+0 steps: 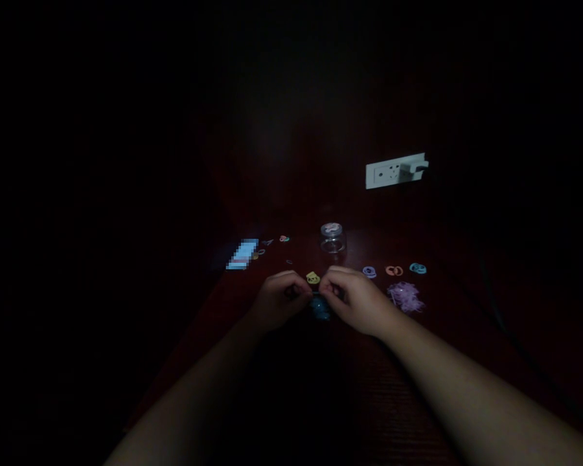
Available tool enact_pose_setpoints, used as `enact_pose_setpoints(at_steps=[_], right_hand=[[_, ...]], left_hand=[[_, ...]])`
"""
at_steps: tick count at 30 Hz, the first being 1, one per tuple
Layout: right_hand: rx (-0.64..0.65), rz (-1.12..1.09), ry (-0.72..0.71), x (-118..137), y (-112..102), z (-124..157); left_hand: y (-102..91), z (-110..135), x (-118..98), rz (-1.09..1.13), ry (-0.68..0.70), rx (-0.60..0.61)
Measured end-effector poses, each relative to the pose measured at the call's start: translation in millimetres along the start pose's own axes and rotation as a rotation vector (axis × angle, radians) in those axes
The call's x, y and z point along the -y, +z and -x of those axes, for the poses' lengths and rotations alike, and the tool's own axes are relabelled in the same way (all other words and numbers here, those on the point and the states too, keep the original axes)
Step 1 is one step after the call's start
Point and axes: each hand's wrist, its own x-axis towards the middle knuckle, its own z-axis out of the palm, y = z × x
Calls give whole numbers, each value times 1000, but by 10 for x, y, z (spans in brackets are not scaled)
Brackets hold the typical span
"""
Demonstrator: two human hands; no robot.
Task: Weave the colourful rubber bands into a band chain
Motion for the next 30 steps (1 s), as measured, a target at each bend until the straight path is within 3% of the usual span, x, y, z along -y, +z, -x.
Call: enact_pose_setpoints(at_steps=[7,30], right_hand=[[-33,-4,-9,-23,12,-14],[28,-8,-11,-40,16,10]], left_hand=[[17,4,8,-25,4,-38],[10,-1,-7,-11,20,-3]])
